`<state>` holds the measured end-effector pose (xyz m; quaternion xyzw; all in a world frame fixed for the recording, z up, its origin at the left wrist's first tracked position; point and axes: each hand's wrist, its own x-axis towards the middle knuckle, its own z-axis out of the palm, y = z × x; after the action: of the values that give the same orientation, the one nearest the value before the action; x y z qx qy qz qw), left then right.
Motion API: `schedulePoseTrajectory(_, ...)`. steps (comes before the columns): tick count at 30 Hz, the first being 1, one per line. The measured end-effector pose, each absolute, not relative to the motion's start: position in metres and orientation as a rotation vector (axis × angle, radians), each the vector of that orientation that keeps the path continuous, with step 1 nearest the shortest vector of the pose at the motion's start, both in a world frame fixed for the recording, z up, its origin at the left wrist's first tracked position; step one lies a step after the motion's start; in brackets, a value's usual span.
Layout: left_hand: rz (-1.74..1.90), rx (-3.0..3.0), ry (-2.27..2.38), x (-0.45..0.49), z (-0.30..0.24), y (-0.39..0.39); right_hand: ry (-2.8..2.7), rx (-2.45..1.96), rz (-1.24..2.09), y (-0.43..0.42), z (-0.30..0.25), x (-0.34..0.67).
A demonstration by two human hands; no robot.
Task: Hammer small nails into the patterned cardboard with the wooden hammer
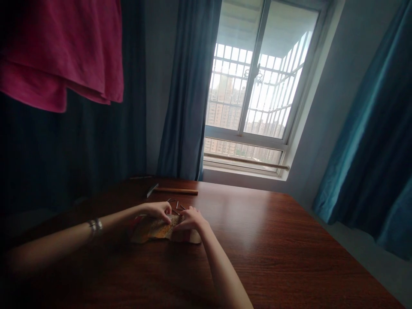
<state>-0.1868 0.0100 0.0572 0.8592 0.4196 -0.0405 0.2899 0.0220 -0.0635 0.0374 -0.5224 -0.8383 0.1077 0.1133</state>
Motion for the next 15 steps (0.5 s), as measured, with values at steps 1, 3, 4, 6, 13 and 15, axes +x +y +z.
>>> schedulePoseTrajectory(1,-0.100,2.286,1.107,-0.187,0.058,0.008,-2.446,-1.532,0.331,-0.063,0.038,0.021)
schedulePoseTrajectory(3,-0.051,2.278,1.089,-0.187,0.058,0.004,-2.422,-1.519,0.325,-0.065,0.039,0.020)
schedulePoseTrajectory(4,-0.020,2.274,1.077,-0.186,0.057,0.001,-2.407,-1.509,0.322,-0.067,0.039,0.020)
schedulePoseTrajectory(6,0.041,2.263,1.056,-0.181,0.054,-0.003,-2.369,-1.483,0.317,-0.072,0.039,0.025)
schedulePoseTrajectory(13,0.262,2.220,0.965,-0.131,0.039,-0.011,-2.215,-1.434,0.368,-0.087,0.038,0.078)
schedulePoseTrajectory(15,0.280,2.169,0.920,-0.110,0.035,-0.010,-2.173,-1.441,0.400,-0.089,0.036,0.101)
